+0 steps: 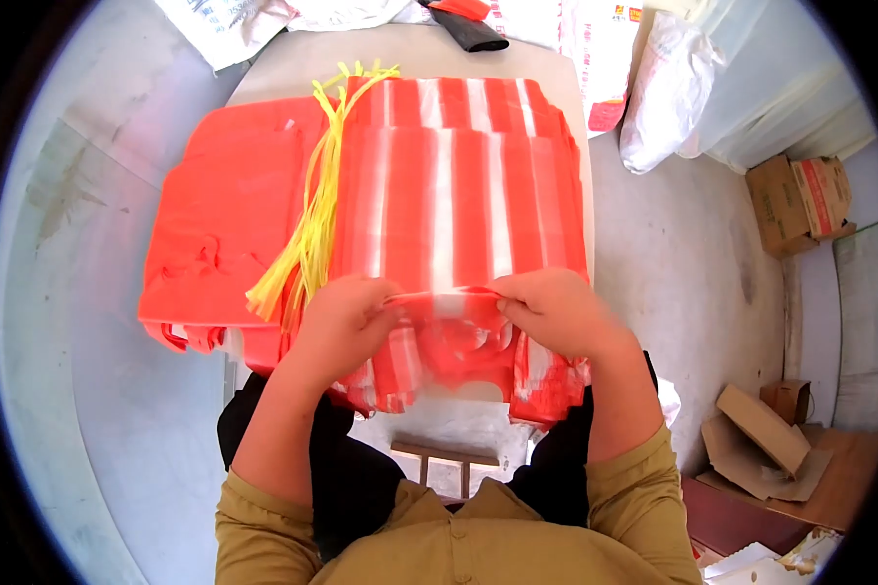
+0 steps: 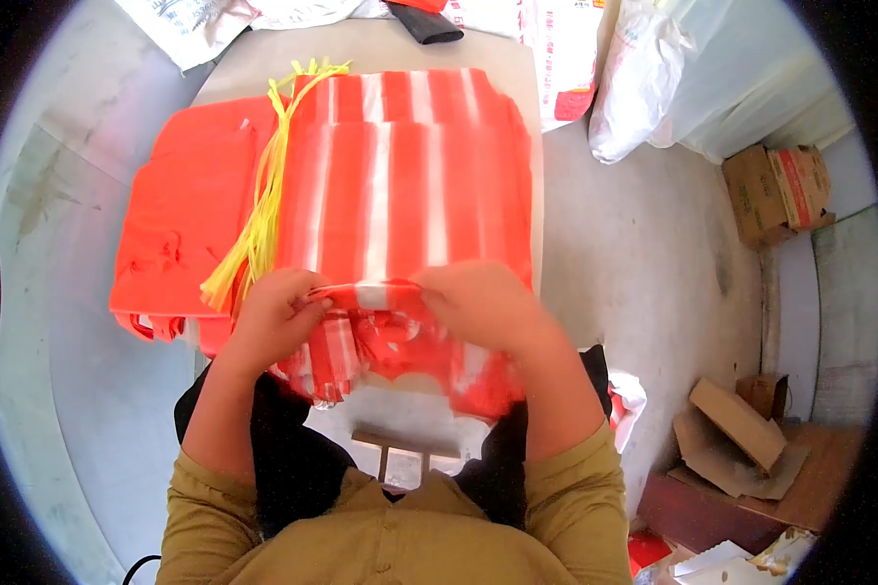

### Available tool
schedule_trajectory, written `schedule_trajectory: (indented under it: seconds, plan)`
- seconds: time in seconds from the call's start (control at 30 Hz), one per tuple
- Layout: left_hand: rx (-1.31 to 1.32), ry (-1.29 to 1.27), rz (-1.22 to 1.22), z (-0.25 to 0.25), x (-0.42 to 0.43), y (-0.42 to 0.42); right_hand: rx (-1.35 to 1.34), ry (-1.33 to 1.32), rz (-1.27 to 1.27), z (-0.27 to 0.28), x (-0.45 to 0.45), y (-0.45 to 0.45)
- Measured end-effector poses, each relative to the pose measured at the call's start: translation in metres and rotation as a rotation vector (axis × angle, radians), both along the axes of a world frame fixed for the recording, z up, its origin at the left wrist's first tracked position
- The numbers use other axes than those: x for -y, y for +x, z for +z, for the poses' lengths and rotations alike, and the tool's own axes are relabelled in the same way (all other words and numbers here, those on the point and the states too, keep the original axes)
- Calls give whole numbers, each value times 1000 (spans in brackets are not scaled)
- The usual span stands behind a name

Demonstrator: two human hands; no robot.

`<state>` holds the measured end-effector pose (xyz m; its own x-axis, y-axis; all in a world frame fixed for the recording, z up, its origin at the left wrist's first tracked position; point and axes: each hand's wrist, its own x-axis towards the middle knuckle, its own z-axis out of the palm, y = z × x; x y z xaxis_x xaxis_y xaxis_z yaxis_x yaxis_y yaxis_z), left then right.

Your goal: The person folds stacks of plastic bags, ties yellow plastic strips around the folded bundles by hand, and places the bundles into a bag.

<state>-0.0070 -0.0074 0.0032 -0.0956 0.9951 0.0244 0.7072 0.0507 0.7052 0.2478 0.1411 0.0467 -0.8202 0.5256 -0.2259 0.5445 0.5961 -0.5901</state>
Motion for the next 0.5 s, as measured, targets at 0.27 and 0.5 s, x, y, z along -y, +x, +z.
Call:
schedule_trajectory:
  seconds: [0.27,0.5]
  plan:
    - [184,-185,234,-6,-1,-7,-49,-15,-62,-45,-29,-2]
    - [157,-143,299,-19,-10,-7,-152,-255,-372,-41,-33,26]
